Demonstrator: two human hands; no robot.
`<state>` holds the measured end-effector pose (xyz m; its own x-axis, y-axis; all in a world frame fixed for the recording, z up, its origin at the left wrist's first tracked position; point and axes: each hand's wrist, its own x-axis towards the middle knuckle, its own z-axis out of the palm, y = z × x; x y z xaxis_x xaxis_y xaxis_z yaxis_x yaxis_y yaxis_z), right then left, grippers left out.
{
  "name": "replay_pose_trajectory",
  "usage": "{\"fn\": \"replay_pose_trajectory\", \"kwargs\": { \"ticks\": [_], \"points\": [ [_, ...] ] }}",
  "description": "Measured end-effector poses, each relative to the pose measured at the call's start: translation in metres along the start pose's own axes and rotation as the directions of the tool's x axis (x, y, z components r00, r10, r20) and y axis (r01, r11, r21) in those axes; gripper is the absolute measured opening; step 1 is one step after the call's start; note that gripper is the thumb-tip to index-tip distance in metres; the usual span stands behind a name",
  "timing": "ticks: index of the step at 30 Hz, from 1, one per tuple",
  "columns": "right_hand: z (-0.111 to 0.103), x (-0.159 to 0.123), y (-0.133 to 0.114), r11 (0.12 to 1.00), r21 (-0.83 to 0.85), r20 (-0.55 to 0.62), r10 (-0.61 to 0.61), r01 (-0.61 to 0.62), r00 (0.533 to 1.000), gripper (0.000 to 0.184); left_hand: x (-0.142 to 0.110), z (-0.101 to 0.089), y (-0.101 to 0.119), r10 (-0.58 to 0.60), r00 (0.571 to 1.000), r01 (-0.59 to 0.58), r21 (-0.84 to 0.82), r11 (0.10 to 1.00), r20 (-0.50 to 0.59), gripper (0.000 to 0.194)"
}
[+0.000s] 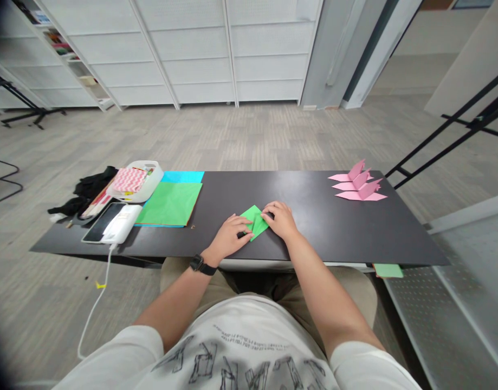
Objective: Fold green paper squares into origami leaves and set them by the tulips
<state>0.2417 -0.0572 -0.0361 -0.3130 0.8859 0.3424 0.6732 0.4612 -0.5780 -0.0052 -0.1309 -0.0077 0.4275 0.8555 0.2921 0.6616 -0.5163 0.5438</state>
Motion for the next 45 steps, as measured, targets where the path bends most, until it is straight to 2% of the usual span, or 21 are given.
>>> {"fn": "replay_pose_trajectory", "kwargs": {
  "ticks": [11,18,29,34,38,41,45],
  "points": [
    [0.000,0.005,-0.010,0.997,-0.063,0.032,-0.046,0.048,0.998,0.008,-0.002,0.002,-0.004,0.004,1.000,-0.004,-0.004,1.000,0.007,0.005],
    [-0.001,0.006,-0.012,0.993,-0.087,0.043,-0.075,0.078,0.996,0.009,-0.001,0.000,-0.002,-0.005,1.000,0.005,0.012,1.000,0.014,0.030],
    [0.003,0.007,-0.012,0.990,-0.119,0.029,-0.075,0.078,0.997,0.006,-0.004,0.000,-0.003,0.052,0.997,-0.057,0.082,0.995,0.060,0.019],
    [0.004,0.008,-0.014,0.987,-0.146,0.024,-0.067,0.070,0.997,0.004,-0.002,0.000,0.002,0.057,0.995,-0.069,0.143,0.987,0.085,0.026],
    [0.007,0.009,-0.015,0.985,-0.171,0.006,-0.026,0.027,1.000,0.013,-0.001,-0.001,0.005,0.039,0.996,-0.051,0.160,0.986,0.081,0.025],
    [0.006,0.009,-0.015,0.986,-0.167,-0.012,-0.018,0.016,1.000,0.011,-0.001,-0.001,0.005,0.025,0.997,-0.036,0.160,0.986,0.070,0.033],
    [0.000,0.002,-0.016,0.993,-0.121,-0.096,0.005,-0.016,0.995,0.007,-0.001,0.000,0.003,0.034,0.997,-0.046,0.173,0.984,0.071,0.029]
  ]
}}
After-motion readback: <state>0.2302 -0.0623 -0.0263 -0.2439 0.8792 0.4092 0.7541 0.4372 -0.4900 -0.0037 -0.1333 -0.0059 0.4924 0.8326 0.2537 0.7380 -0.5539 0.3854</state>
